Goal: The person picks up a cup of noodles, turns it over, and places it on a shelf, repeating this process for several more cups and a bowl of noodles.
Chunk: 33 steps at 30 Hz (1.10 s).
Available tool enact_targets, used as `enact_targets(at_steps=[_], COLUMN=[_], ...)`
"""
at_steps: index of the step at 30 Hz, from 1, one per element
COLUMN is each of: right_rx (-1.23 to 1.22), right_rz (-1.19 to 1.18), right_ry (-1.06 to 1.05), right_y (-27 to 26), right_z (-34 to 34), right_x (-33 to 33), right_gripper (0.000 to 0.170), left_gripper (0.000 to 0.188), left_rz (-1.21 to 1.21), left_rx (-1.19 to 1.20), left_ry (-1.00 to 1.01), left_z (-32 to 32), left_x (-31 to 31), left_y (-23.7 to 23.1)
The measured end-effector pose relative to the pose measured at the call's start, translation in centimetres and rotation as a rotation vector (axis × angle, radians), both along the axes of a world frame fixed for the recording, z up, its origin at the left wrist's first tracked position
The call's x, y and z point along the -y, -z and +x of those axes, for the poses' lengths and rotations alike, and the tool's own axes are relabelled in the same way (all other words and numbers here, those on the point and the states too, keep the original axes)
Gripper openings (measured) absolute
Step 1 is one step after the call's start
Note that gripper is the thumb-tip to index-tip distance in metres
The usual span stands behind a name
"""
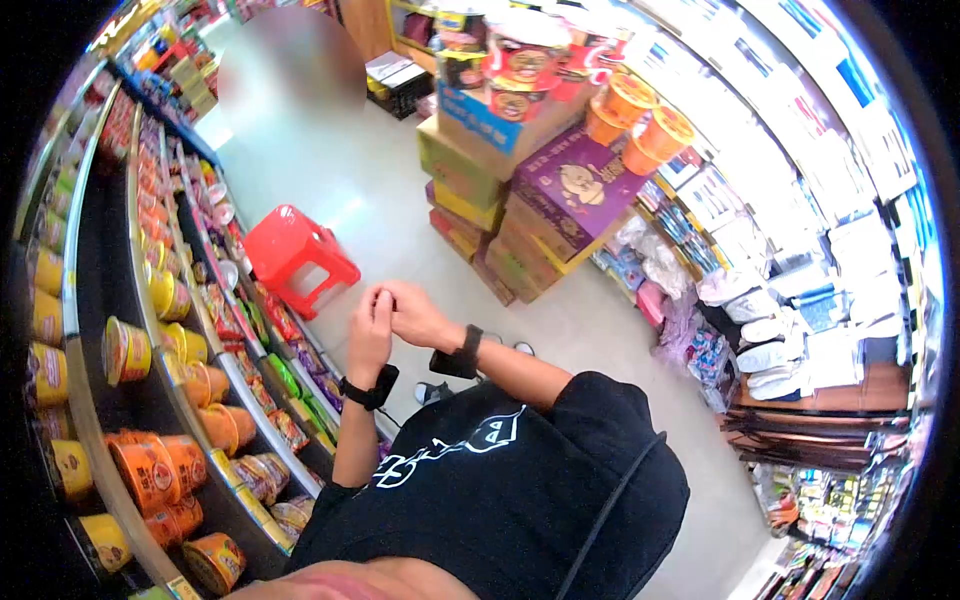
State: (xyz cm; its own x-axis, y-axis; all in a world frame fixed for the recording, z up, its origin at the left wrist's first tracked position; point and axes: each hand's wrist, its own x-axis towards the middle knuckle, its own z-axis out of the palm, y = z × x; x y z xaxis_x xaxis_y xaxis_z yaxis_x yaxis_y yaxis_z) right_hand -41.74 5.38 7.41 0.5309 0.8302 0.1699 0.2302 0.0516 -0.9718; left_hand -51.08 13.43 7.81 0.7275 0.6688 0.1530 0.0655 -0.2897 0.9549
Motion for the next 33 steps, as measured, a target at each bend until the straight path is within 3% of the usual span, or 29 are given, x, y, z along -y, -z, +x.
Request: enact_targets(at_steps=[2,6,12,14,21,24,25,26,28,29,33], right_rx=[0.007,-0.041,-0.04,-0.03,0.018,-0.025,-0.108,-0.103,-0.151,-0.15,0.005], right_rz=[-0.018,-0.046,0.044,-0.096,0.01,0.002,-0.047,-0.049,0.06,0.033,-0.078], right_ry=[0.057,0.231,0.366,0.485,0.744,0.82,0.785,0.782,0.851,0.809,0.921], right_y=[0.9,1.4,2.4,2.3,4.1,3.2,3.5,3.4,2.9,3.0,2.3], right_z=[2.3,8.4,16.4,18.0,23.0,25.7,27.0,28.2,30.7,31.9,38.9], right_x=[3.3,12.5,23.6,27.4,35.3,37.2,38.0,38.4,38.8,39.0,40.3], right_gripper=[0.013,0.01,0.01,0.011,0.007,0.009,0.009,0.009,0.007,0.01,0.027], left_gripper=[0.034,0.036,0.038,0.038,0.036,0.042,0.061,0.061,0.081,0.093,0.091], left_rz=[0.009,0.06,0.001,0.023,0.013,0.056,0.04,0.038,0.195,0.127,0.132], left_rx=[-0.157,-0.141,-0.138,-0.151,-0.178,-0.07,-0.11,-0.105,0.01,-0.029,0.093], left_ry=[0.125,0.319,0.4,0.429,0.729,0.732,0.782,0.779,0.625,0.668,0.53], left_z=[2.5,10.2,19.3,21.7,29.0,32.7,34.3,35.6,38.3,39.6,46.3], left_x=[2.8,10.4,21.7,24.7,31.7,33.2,33.0,33.2,33.9,33.5,32.5], left_y=[-0.8,-0.1,0.5,1.0,-0.5,2.2,3.8,3.4,1.9,1.8,0.8])
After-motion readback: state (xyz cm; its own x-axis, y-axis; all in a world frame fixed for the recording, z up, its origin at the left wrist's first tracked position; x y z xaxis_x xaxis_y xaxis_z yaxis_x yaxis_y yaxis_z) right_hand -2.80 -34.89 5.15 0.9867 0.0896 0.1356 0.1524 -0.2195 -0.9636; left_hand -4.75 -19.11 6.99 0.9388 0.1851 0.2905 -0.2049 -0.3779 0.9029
